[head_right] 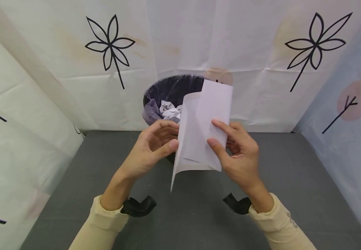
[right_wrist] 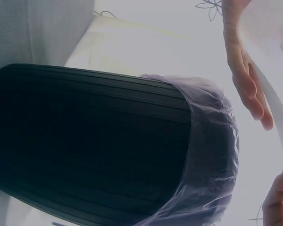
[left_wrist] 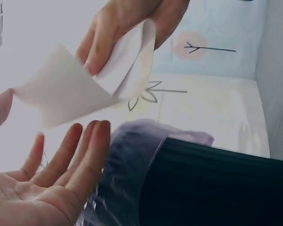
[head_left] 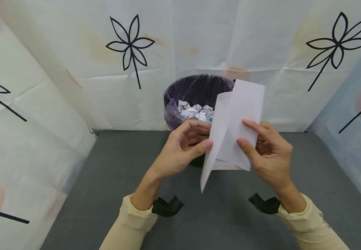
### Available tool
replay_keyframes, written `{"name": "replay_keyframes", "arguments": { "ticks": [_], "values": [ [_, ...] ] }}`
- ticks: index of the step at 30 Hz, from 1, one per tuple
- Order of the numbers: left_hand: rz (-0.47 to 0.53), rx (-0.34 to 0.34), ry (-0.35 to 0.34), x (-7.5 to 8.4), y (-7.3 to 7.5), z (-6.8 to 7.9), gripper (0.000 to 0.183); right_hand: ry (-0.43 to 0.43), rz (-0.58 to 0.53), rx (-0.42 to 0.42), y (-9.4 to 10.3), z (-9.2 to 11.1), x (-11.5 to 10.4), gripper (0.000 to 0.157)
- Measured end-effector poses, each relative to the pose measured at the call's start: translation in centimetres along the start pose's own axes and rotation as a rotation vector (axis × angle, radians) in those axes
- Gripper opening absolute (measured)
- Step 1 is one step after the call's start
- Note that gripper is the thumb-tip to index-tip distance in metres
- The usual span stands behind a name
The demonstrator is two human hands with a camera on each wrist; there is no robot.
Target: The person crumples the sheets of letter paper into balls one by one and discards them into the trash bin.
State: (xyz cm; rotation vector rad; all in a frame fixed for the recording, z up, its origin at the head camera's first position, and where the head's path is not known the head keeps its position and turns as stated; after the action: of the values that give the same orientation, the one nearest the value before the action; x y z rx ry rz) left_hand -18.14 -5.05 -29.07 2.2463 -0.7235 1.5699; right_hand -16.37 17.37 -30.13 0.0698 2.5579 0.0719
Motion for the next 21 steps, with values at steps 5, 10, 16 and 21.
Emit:
{"name": "replay_keyframes", "arguments": {
  "ticks": [5, 10, 16, 21],
  "values": [
    [-0.089, 0.061, 0.031, -0.01, -1.09, -0.20, 0.051, 0.076, 0.010, -0.039, -0.58, 0.18, -0.44, 0.032],
    [-0.141, 0.119, -0.005, -0.06, -1.16, -0.16, 0.053, 0.053, -0.042, -0.125, -0.93, -0.09, -0.76, 0.041],
    [-0.119, 0.069, -0.018, -0.05, -1.13, -0.11, 0.050, -0.039, -0.141, -0.029, -0.54, -0.18, -0.72, 0.061],
    [-0.087, 0.032, -0.016, 0.01, -1.07, -0.11, 0.047, -0.050, -0.091, 0.020, -0.41, -0.11, -0.71, 0.055]
  ]
}}
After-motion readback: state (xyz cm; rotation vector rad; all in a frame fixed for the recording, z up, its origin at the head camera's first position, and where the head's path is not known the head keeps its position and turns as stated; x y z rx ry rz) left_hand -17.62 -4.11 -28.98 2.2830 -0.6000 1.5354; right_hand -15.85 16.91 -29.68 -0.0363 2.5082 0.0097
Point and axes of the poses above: each hand's wrist, its own z-axis away from the middle knuckle, its own y-axis out of the back of the hand, x = y × z, the point moved 3 cm from there along -z, towards the middle knuckle, and after that the axes turned 4 degrees about y, right-handed, at the moved point
